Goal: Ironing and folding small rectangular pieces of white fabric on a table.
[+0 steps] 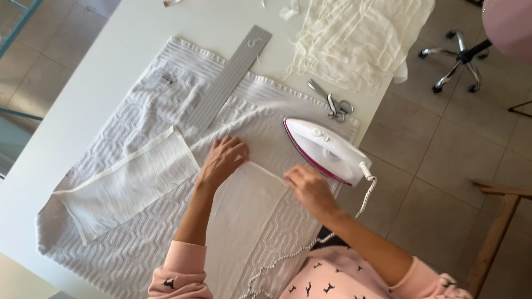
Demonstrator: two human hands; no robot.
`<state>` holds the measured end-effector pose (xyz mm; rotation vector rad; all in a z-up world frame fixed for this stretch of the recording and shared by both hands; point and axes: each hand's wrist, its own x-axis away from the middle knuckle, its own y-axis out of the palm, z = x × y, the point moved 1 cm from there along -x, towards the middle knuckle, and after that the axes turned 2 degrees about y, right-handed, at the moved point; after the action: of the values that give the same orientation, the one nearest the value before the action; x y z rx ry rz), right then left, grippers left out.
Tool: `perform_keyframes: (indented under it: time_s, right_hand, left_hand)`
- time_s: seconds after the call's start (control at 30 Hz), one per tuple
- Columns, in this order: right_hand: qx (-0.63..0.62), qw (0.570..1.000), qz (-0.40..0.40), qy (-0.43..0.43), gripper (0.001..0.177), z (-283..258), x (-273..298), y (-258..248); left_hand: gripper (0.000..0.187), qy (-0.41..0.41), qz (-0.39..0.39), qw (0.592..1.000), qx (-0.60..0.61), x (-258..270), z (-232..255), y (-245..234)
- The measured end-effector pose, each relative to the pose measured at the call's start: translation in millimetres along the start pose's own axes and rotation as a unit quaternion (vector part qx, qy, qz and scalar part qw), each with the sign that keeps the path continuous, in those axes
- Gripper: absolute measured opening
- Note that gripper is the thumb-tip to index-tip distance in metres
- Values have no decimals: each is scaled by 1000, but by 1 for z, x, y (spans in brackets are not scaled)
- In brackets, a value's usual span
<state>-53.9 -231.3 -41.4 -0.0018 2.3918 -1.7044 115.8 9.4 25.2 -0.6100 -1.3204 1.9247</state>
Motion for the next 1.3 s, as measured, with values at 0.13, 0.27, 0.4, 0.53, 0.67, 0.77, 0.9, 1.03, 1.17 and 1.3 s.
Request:
perform_keyframes:
  time_s: [0.13, 0.27, 0.4, 0.53, 0.67, 0.77, 0.9, 1.03, 1.17, 1.3]
  right_hand:
    - [121, 988, 85, -39, 11, -8, -53, -153]
    - [30, 987, -68, 141, 53, 58, -79, -147]
    - [-304, 882, -246, 261, 40, 76, -91, -134]
    - [-226, 907, -267, 234, 52, 48, -74, -105]
    - [-244, 901, -297, 201, 48, -6, -73, -103]
    - [-217, 901, -321, 194, 43, -30, -92, -103]
    - [-257, 886, -320, 214, 36, -49, -116, -103]
    - [-259, 878, -344, 210, 33, -52, -110, -109]
    - [-191, 894, -351, 202, 43, -49, -128, -96]
    - [-242, 893, -339, 172, 46, -55, -119, -107]
  left_hand:
    - [10, 26, 80, 996, 8, 15, 20, 21]
    - [30, 64, 121, 990, -33, 47, 50, 33]
    - [48, -13, 118, 993, -5, 67, 52, 27]
    - [55, -80, 170, 981, 42, 89, 65, 16]
    - [51, -197, 328, 917, 112, 127, 91, 18]
    - [51, -326, 373, 866, 68, 180, 107, 54]
    - [68, -490, 388, 781, -11, 254, 148, 79]
    - [86, -592, 365, 719, 28, 298, 183, 121]
    - [93, -647, 300, 701, -14, 318, 209, 148]
    - [88, -685, 245, 686, -8, 338, 239, 154]
